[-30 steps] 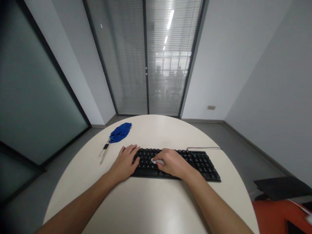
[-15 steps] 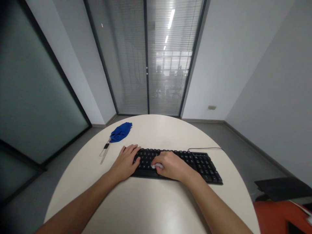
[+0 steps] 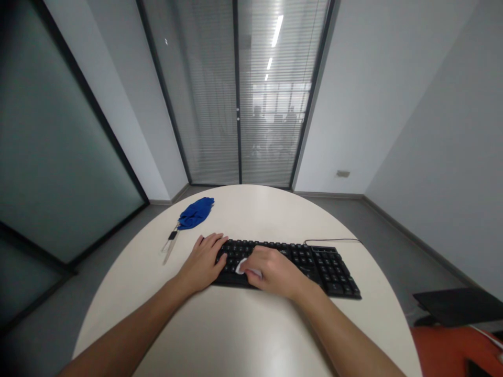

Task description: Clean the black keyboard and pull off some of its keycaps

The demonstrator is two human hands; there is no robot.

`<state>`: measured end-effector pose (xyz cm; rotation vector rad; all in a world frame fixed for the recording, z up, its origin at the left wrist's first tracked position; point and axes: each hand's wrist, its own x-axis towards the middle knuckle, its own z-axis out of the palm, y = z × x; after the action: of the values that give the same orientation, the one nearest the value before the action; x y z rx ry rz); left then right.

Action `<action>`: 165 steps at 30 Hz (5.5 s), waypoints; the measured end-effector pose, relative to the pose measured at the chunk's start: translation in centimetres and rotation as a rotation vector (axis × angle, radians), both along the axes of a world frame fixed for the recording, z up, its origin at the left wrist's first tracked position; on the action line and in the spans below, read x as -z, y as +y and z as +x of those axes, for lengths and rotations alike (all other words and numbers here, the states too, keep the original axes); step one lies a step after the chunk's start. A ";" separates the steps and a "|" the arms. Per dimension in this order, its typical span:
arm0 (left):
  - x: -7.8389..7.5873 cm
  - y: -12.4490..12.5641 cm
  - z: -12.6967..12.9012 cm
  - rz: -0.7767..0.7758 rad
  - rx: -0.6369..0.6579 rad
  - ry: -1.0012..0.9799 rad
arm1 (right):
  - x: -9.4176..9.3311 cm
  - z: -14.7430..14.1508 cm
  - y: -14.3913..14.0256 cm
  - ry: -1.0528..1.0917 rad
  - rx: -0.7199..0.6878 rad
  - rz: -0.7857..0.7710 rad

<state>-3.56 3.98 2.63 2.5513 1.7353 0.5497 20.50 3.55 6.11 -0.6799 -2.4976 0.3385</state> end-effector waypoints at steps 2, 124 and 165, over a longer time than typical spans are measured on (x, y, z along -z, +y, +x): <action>0.1 0.1 -0.1 -0.004 0.004 -0.003 | 0.4 -0.9 -0.4 0.022 -0.045 0.028; -0.6 -0.6 -0.1 -0.024 0.250 0.079 | 1.6 3.0 3.1 -0.138 0.405 0.044; -0.7 -0.1 -1.7 -0.079 0.271 0.063 | 0.9 -2.0 -0.8 -0.193 0.105 0.117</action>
<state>-5.23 3.86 3.32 2.7100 1.3621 0.3854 18.48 2.72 5.19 -0.8258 -2.6254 0.0911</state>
